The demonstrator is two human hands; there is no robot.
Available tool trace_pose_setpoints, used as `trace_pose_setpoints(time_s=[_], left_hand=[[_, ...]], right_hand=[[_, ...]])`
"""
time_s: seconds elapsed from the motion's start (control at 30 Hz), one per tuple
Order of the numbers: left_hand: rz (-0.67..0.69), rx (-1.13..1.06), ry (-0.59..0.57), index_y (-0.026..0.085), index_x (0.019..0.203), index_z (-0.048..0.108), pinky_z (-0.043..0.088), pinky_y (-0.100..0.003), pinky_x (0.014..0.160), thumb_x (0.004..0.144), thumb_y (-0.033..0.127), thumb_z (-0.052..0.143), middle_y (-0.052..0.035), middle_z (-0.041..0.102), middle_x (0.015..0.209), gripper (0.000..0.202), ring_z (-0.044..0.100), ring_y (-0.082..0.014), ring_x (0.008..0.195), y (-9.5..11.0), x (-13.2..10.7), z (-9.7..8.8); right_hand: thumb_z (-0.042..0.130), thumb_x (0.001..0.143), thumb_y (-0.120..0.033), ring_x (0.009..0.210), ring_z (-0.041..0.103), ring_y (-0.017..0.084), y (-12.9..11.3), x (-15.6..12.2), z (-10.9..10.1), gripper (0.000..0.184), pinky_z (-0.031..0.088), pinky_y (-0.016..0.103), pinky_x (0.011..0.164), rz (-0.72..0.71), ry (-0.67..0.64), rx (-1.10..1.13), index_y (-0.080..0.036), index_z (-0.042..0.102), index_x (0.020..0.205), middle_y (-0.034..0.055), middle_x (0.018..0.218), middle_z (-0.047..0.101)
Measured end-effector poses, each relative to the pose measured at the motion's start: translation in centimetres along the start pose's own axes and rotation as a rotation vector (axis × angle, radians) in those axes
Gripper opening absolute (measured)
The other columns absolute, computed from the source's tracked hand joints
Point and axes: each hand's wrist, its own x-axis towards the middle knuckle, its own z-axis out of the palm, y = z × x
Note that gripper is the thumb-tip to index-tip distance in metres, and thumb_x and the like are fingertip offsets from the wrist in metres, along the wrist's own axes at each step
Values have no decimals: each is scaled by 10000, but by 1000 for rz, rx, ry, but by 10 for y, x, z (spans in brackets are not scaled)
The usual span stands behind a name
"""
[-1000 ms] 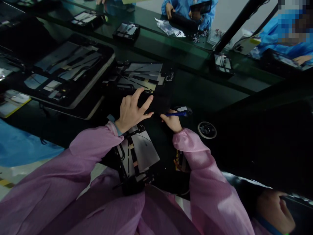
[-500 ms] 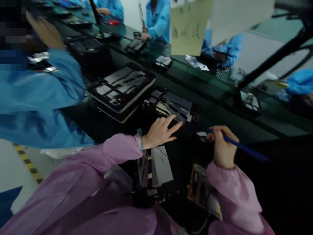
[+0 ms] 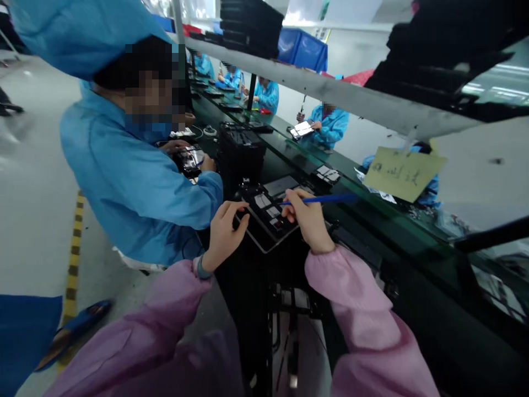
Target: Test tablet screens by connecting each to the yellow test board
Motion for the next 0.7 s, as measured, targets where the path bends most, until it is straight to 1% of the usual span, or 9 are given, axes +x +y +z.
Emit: trace_pose_setpoints(time_s=[0.03,0.1,0.13,0.2,0.3,0.47,0.6,0.7], left_hand=[[-10,18,6,207,1133,572,469,-378,901,899,215,509,-64,601,1026,243,572,-205,996,-10,8,1],[-21,16,-20,203,1214,538,442,-408,972,883,215,520,-88,579,1151,332,545,-225,1100,-25,21,6],[-23,0,-49,202,1239,523,435,-413,989,878,217,524,-93,573,1180,361,539,-229,1123,-31,26,9],[-21,-48,-107,205,1262,505,432,-413,998,879,219,518,-92,575,1198,383,540,-227,1135,-40,31,15],[-18,-100,-142,208,1278,482,432,-417,994,883,237,521,-94,577,1209,398,541,-229,1136,-46,32,19],[-38,-135,-155,181,1302,438,431,-401,981,878,261,546,-105,568,1184,444,535,-232,1125,-52,30,20],[-25,-148,-179,184,1307,430,428,-402,981,870,262,556,-111,559,1205,461,528,-236,1133,-54,30,21],[-21,-154,-196,185,1313,422,426,-403,986,864,252,559,-114,555,1213,474,525,-238,1138,-55,31,20]], right_hand=[[579,815,-428,379,496,92,5,19,13,297,305,182,363,8,-7,-47,-203,530,628,-69,412,447],[569,806,-394,369,510,97,13,51,34,283,341,181,375,24,-14,-167,-206,522,600,-67,389,453],[565,805,-378,367,517,97,16,62,43,277,363,179,386,32,-17,-227,-206,525,592,-64,386,467],[561,807,-349,362,523,92,19,73,56,269,392,172,402,49,-32,-321,-202,538,582,-52,389,506],[550,823,-341,327,499,85,18,73,65,280,395,167,382,61,-69,-369,-200,554,581,-44,388,532],[524,847,-409,278,468,97,15,65,68,314,341,174,308,41,-92,-357,-211,536,604,-64,367,494],[507,849,-367,290,476,92,16,65,67,299,375,172,340,38,-93,-385,-208,536,598,-60,370,500],[502,849,-366,296,476,89,20,67,67,308,374,175,348,27,-98,-403,-206,541,590,-55,377,510]])
